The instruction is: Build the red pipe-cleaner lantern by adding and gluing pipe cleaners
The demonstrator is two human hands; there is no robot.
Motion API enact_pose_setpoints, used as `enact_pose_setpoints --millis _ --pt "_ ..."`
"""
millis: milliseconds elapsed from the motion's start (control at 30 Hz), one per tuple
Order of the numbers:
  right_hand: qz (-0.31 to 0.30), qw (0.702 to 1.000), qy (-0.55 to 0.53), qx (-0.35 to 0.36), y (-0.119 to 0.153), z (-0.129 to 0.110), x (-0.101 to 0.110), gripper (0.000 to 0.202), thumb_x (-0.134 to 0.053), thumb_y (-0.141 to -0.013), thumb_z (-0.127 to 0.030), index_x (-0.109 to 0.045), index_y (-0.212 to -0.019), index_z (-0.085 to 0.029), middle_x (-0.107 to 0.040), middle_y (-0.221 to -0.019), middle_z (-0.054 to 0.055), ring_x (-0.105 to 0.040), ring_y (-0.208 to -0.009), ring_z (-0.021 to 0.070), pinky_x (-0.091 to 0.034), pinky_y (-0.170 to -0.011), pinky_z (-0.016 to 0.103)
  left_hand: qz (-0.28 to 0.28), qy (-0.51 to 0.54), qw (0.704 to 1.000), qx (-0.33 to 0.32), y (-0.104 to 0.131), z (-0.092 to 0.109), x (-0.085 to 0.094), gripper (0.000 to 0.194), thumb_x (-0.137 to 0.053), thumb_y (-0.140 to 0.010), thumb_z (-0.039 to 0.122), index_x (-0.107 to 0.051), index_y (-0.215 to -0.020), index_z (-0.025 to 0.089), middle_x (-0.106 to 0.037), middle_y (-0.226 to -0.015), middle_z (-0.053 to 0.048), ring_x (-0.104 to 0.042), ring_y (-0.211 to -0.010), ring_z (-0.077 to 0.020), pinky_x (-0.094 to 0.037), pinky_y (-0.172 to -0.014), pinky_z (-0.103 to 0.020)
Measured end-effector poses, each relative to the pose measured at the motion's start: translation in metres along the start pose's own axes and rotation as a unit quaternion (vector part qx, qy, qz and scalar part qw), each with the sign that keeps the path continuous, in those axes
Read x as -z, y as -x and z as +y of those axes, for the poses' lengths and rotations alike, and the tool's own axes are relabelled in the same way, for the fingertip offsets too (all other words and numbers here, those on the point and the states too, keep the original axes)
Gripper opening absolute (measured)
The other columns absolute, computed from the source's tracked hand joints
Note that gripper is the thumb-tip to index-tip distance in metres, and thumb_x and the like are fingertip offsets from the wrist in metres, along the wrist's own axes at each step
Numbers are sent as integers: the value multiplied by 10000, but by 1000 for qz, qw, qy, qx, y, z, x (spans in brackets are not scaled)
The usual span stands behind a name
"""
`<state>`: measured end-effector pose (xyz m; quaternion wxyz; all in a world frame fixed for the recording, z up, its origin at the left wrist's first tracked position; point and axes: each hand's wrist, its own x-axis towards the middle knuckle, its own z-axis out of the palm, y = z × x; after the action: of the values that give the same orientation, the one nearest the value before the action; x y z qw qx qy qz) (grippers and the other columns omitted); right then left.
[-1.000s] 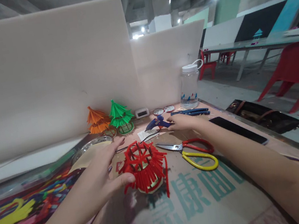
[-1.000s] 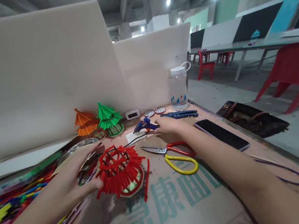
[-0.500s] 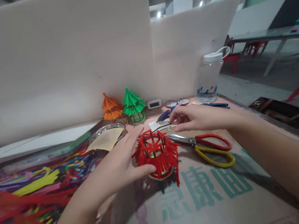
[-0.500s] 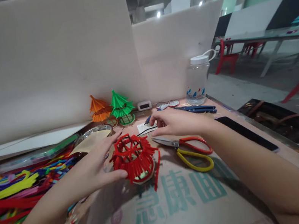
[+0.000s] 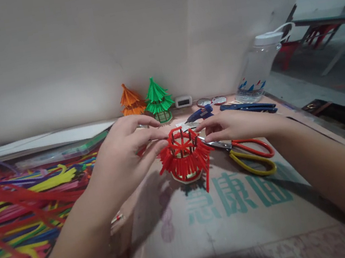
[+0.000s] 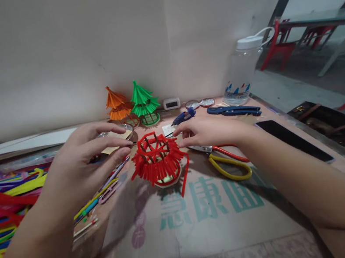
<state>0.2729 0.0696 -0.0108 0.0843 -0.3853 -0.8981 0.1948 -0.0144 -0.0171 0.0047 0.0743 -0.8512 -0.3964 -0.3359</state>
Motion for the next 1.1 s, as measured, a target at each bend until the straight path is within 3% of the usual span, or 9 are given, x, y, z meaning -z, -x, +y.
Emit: enact_pose_setpoints --millis 200,400,733,1100 --pt "-43 999 -17 -12 -1 -9 2 458 -569 -931 -464 -671 -1321 -246 -757 -949 52 -644 -796 207 -413 -684 287 1 -44 998 -55 0 6 -10 79 -666 -922 212 -745 -916 204 -682 -1069 -92 -631 -1001 -241 -515 -890 -424" --pt "-53 998 -16 -6 1 -23 3 384 -578 -923 -344 -706 -1263 -221 -761 -1080 61 -654 -913 226 -450 -762 292 10 -59 994 -88 -2 8 -16 109 -649 -923 201 -733 -855 181 -693 -982 -90 -637 -897 -233 -516 -811 -408" --pt "-62 997 -41 -9 2 -26 4 343 -571 -920 -323 -716 -1207 -202 -741 -965 44 -605 -729 161 -396 -623 264 0 -54 995 -87 -1 7 -14 112 -633 -936 190 -740 -910 168 -696 -1004 -100 -638 -931 -240 -510 -829 -409" --pt "-25 999 -18 11 2 -20 2 327 -574 -933 -368 -734 -1181 -225 -761 -977 47 -664 -827 197 -445 -687 282 -12 -54 996 -70 0 8 -10 131 -619 -938 199 -742 -971 167 -685 -1053 -107 -631 -980 -249 -507 -867 -421"
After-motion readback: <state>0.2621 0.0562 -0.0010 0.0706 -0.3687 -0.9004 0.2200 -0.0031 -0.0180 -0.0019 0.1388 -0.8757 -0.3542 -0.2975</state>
